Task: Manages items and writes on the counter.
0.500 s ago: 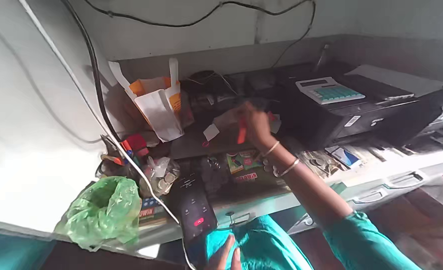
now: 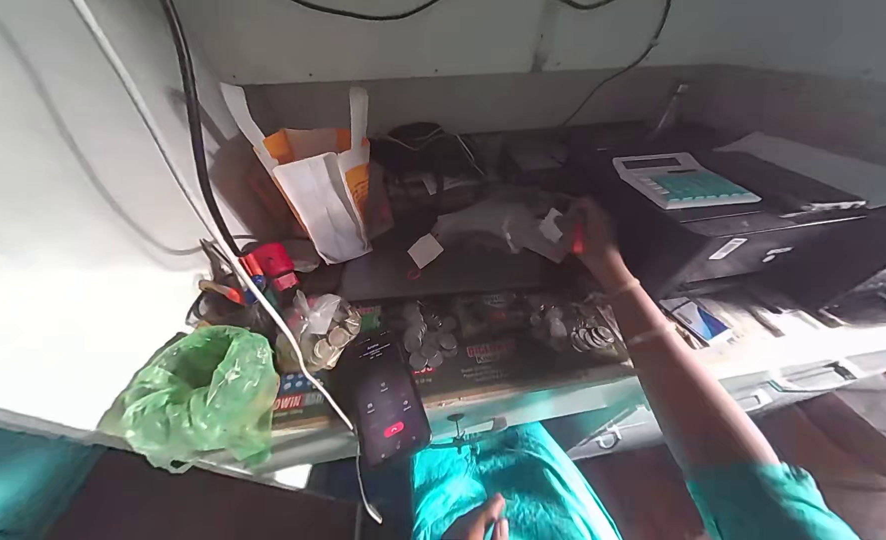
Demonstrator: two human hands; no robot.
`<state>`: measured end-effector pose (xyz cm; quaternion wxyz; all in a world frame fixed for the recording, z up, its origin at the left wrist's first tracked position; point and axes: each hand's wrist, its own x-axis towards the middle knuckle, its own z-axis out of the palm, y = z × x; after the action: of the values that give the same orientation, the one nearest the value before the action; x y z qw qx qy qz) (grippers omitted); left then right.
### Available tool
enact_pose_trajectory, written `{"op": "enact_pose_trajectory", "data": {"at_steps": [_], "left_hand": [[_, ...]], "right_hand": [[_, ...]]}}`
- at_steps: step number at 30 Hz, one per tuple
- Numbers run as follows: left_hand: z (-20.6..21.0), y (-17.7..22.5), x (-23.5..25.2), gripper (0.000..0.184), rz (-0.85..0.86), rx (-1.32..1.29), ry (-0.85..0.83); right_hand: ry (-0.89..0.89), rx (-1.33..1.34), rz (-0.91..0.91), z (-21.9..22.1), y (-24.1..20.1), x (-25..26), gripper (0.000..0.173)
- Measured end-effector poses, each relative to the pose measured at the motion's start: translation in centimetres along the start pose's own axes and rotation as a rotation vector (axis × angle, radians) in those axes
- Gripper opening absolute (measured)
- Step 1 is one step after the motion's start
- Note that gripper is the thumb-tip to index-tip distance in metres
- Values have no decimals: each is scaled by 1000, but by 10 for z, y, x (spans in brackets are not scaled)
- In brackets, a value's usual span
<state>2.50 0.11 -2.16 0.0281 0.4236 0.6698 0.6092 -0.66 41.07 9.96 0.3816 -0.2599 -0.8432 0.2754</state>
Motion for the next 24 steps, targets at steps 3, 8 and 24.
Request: {"op": "enact_pose_trajectory", "data": {"at_steps": [3,8,24], "left_hand": [[7,-1,6,22,21,-4,-7],[15,5,25,20,-5,-100,9],[9,-3,53,36,56,-775,-156]], "right_hand": [[52,671,128,-13,-30,-43,15],[-71,1002,263,-17,-68,-132,23],[-95,76,-987,-16,-76,-266,10]]}}
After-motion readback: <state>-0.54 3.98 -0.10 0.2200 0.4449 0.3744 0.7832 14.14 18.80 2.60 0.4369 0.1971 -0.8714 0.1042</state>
